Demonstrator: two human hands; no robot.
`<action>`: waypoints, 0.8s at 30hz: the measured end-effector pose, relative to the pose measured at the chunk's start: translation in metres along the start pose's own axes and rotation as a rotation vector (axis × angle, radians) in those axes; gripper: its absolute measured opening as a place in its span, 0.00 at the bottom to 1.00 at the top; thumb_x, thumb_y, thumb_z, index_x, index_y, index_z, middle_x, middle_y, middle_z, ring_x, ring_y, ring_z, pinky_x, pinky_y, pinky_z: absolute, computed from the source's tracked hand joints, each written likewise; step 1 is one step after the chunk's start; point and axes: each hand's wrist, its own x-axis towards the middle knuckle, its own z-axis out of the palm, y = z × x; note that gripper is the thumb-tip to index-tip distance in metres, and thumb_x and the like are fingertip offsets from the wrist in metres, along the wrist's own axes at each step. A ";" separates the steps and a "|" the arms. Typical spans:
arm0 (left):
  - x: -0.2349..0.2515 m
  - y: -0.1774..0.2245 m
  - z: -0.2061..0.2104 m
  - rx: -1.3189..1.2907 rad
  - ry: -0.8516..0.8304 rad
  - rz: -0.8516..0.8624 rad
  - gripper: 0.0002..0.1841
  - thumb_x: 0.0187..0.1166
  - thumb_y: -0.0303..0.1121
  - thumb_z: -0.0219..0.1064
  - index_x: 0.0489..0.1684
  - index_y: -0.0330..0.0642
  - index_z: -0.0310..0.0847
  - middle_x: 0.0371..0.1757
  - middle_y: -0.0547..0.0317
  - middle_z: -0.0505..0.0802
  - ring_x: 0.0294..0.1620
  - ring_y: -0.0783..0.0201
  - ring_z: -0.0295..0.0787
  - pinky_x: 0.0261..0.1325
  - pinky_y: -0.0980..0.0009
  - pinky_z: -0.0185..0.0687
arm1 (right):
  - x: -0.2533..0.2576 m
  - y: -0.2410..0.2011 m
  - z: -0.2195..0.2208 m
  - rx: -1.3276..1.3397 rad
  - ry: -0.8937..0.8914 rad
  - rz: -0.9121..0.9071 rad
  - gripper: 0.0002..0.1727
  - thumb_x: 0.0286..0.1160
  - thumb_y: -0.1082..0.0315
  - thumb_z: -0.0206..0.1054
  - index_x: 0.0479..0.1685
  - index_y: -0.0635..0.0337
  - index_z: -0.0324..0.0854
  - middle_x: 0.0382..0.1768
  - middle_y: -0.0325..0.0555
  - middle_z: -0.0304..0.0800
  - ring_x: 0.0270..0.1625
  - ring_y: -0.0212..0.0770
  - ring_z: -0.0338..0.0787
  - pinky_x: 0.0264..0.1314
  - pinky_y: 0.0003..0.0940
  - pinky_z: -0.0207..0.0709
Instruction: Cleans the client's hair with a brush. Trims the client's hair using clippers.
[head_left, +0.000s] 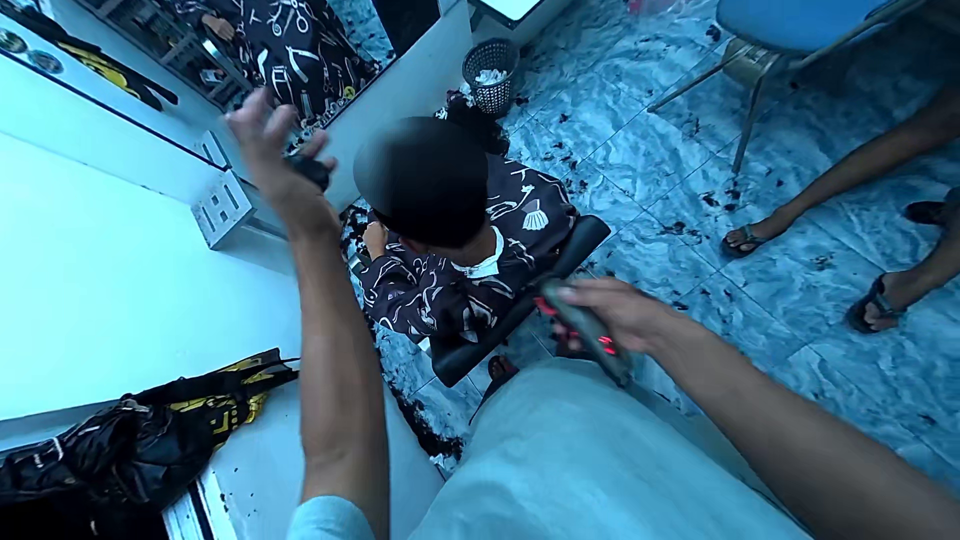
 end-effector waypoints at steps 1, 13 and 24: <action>-0.013 0.011 0.005 -0.269 0.156 0.103 0.31 0.95 0.53 0.22 0.69 0.42 0.66 0.58 0.48 0.92 0.46 0.49 0.94 0.41 0.53 0.94 | -0.011 0.016 -0.024 0.126 0.037 0.000 0.21 0.89 0.52 0.57 0.70 0.55 0.78 0.51 0.51 0.90 0.47 0.48 0.94 0.45 0.46 0.92; -0.231 -0.065 0.041 -0.023 0.796 -0.481 0.28 0.96 0.47 0.29 0.46 0.37 0.73 0.25 0.57 0.86 0.26 0.57 0.89 0.35 0.55 0.90 | -0.072 0.090 -0.080 0.115 0.659 -0.062 0.18 0.79 0.64 0.68 0.64 0.58 0.74 0.33 0.44 0.87 0.19 0.38 0.86 0.18 0.37 0.86; -0.152 -0.035 0.182 -0.471 0.346 -0.625 0.34 0.95 0.51 0.27 0.50 0.33 0.78 0.39 0.48 0.93 0.39 0.54 0.95 0.42 0.55 0.93 | -0.065 0.050 -0.071 0.047 0.617 -0.176 0.19 0.80 0.67 0.65 0.65 0.62 0.70 0.41 0.50 0.93 0.29 0.45 0.94 0.30 0.42 0.93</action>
